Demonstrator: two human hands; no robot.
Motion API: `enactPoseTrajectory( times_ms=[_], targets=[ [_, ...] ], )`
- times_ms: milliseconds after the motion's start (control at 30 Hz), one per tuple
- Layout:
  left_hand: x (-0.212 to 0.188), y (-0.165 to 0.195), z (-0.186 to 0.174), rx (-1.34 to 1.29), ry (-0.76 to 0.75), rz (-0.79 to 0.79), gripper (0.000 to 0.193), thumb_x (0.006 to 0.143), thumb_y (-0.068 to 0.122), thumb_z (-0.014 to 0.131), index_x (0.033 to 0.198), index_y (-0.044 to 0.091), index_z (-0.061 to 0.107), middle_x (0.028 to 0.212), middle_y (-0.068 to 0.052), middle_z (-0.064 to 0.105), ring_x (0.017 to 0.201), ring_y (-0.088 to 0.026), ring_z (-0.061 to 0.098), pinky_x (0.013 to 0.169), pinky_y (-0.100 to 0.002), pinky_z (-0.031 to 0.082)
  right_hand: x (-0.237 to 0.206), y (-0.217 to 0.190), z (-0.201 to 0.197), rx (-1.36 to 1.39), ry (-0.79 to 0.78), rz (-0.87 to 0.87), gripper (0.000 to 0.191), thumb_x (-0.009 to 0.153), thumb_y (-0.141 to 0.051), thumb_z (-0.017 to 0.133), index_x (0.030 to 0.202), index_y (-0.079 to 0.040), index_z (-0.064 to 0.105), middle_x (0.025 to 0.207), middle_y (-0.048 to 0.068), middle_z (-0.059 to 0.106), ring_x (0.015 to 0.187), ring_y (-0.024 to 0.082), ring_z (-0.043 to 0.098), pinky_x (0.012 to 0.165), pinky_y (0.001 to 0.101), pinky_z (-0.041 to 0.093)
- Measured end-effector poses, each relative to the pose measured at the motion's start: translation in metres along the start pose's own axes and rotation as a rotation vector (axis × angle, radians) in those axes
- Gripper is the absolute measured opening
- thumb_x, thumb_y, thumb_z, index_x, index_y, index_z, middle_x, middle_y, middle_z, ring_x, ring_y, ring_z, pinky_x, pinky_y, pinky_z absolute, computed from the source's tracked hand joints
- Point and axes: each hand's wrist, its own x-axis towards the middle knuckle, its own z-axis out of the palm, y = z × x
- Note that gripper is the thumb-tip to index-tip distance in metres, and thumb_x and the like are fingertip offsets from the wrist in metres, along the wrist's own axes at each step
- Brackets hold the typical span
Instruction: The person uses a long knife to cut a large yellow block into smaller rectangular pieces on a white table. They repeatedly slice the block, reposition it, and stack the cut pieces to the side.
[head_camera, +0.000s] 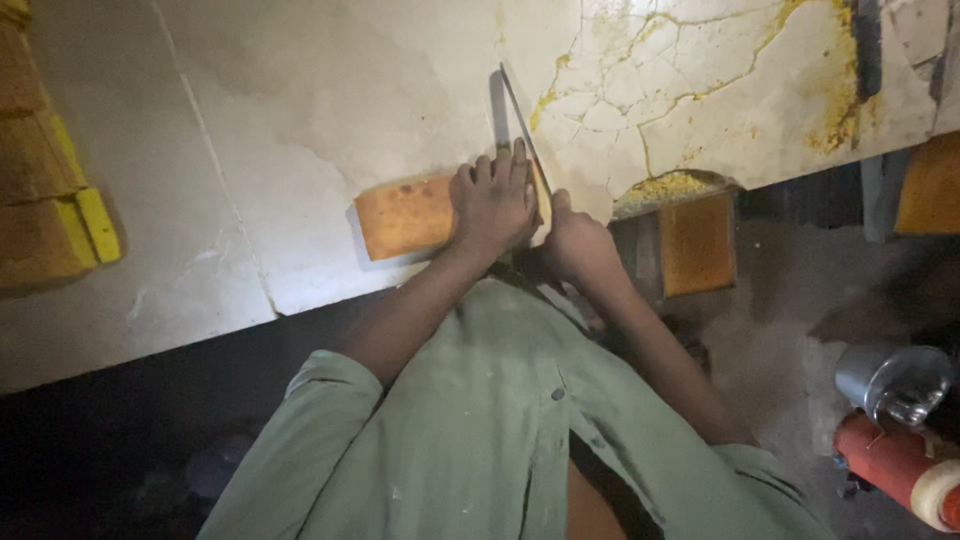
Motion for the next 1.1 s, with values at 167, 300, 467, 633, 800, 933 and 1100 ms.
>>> enactPoseTrajectory(
  times_ms=[167,300,467,633,800,933,1100],
  targets=[
    [0.004,0.004,0.003,0.078,-0.034,-0.040,0.061,0.090,0.034,0.063,0.141,0.001,0.056,0.118,-0.011,0.060,0.102,-0.029,0.055,0.089,-0.049,0.043,0.002,-0.012,0.009,-0.001,0.063,0.015,0.026,0.107,-0.020,0.054,0.124,-0.003,0.044,0.095,0.030,0.071,0.089,0.053,0.069,0.078,0.0606,0.052],
    [0.004,0.005,0.000,0.046,-0.081,-0.054,0.065,0.088,0.036,0.063,0.142,0.000,0.055,0.115,-0.011,0.060,0.098,-0.029,0.054,0.086,-0.049,0.043,-0.074,0.014,0.025,0.023,-0.093,0.045,0.055,0.095,-0.019,0.051,0.144,-0.001,0.036,0.096,0.031,0.069,0.087,0.051,0.067,0.075,0.0571,0.053],
    [0.008,0.003,0.000,0.055,-0.136,-0.049,0.065,0.090,0.038,0.063,0.143,0.001,0.054,0.113,-0.011,0.059,0.099,-0.028,0.053,0.088,-0.049,0.044,-0.128,0.063,0.053,0.328,-0.294,0.397,0.050,0.106,-0.043,0.041,0.119,0.002,0.059,0.093,0.027,0.070,0.087,0.045,0.067,0.077,0.0533,0.053],
    [0.005,0.009,0.009,0.115,-0.036,-0.065,0.071,0.089,0.038,0.063,0.147,0.000,0.052,0.118,-0.011,0.059,0.103,-0.028,0.053,0.093,-0.049,0.043,-0.056,0.067,0.110,0.020,-0.017,-0.011,0.037,0.103,-0.012,0.053,0.136,0.002,0.041,0.091,0.030,0.068,0.084,0.052,0.065,0.072,0.0585,0.051],
    [0.005,0.010,0.004,0.050,-0.060,-0.054,0.069,0.088,0.039,0.065,0.144,0.000,0.054,0.114,-0.011,0.060,0.103,-0.029,0.055,0.089,-0.050,0.043,-0.026,0.065,0.098,0.046,0.197,-0.242,0.067,0.087,-0.006,0.058,0.147,0.008,0.030,0.083,0.030,0.066,0.076,0.052,0.065,0.065,0.0591,0.051],
    [-0.003,0.023,-0.006,0.114,0.138,0.114,0.063,0.081,0.038,0.064,0.135,0.006,0.053,0.124,-0.013,0.061,0.115,-0.031,0.057,0.098,-0.054,0.043,-0.039,0.085,0.069,0.135,0.126,-0.162,0.045,0.094,-0.013,0.065,0.128,0.002,0.039,0.081,0.028,0.067,0.080,0.052,0.065,0.070,0.0602,0.050],
    [-0.010,0.058,0.012,0.028,-0.781,0.381,0.027,0.108,0.028,0.054,0.127,0.014,0.067,0.127,-0.009,0.062,0.132,-0.029,0.054,0.123,-0.059,0.032,-0.059,0.157,0.104,0.342,0.284,-0.339,0.068,0.087,-0.010,0.067,0.142,0.008,0.031,0.082,0.033,0.064,0.069,0.055,0.062,0.057,0.0608,0.047]
  ],
)
